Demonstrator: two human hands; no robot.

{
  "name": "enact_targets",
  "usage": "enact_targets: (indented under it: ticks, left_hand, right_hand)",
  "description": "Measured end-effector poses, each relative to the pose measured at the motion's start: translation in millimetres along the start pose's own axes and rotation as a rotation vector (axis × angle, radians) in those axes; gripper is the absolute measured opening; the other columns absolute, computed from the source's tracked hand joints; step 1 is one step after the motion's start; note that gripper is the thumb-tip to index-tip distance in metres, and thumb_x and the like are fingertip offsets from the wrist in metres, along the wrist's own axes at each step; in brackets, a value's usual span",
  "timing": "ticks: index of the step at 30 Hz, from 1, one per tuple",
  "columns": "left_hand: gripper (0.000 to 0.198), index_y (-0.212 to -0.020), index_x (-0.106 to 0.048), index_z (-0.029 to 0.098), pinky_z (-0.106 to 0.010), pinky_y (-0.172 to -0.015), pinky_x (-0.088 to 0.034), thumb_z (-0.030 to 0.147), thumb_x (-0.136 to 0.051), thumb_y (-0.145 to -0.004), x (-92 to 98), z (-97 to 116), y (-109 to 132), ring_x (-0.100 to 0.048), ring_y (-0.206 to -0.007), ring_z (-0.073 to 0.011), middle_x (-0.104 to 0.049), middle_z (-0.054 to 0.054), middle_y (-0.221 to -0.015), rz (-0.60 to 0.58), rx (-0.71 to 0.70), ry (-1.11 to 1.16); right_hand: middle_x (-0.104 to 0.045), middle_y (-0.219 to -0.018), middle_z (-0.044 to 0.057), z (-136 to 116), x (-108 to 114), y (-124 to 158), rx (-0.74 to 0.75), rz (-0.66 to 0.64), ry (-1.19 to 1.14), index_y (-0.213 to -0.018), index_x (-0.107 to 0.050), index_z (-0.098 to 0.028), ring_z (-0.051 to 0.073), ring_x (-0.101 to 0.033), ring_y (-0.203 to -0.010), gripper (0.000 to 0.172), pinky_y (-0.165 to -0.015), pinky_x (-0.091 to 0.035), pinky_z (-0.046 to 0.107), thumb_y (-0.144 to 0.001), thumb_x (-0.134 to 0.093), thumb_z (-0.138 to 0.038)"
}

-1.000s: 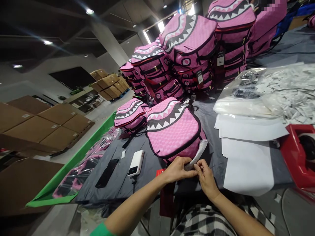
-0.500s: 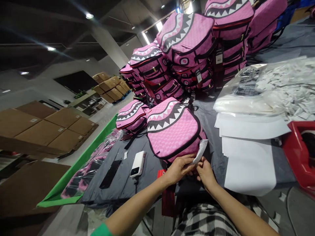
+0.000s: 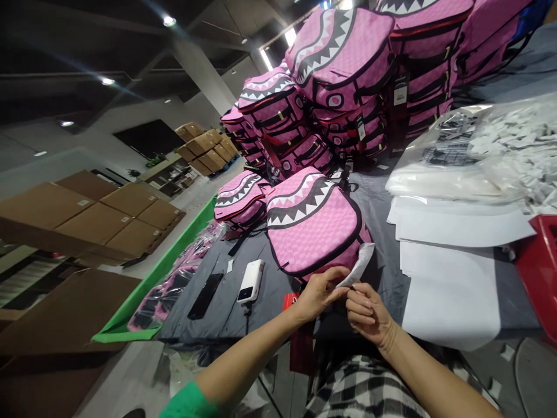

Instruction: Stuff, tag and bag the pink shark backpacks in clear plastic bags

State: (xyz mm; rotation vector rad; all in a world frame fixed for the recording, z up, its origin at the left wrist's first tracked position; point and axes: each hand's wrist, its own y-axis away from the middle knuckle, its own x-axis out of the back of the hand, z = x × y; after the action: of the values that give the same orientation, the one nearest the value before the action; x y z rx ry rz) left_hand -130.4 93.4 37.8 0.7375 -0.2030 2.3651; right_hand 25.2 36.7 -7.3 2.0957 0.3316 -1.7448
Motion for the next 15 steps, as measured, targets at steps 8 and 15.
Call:
enact_targets:
  ticks: [8, 15]
  left_hand:
    - [0.041, -0.140, -0.052, 0.008, -0.034, -0.091, -0.053, 0.023, -0.038, -0.105, -6.8, -24.5, 17.7, -0.067, -0.107, -0.0226, -0.068, -0.016, -0.125, 0.080, -0.537, -0.907]
    - [0.033, -0.131, -0.061, 0.018, -0.030, -0.092, -0.045, 0.034, -0.047, -0.105, 73.5, -30.8, 44.8, -0.061, -0.108, -0.0180, -0.069, -0.010, -0.116, -0.088, -0.626, -1.084]
  right_hand:
    - [-0.023, -0.050, -0.013, -1.5, 12.9, 30.5, -0.051, 0.153, 0.003, -0.113, -0.058, -0.022, 0.003, -0.010, -0.041, 0.050, -0.031, -0.016, 0.006, -0.071, -0.086, -0.026]
    - [-0.027, -0.052, -0.012, -5.8, 4.1, 26.1, -0.084, 0.198, -0.081, -0.101, -0.058, -0.019, 0.002, -0.018, -0.040, 0.039, -0.030, -0.018, 0.004, -0.072, -0.084, -0.018]
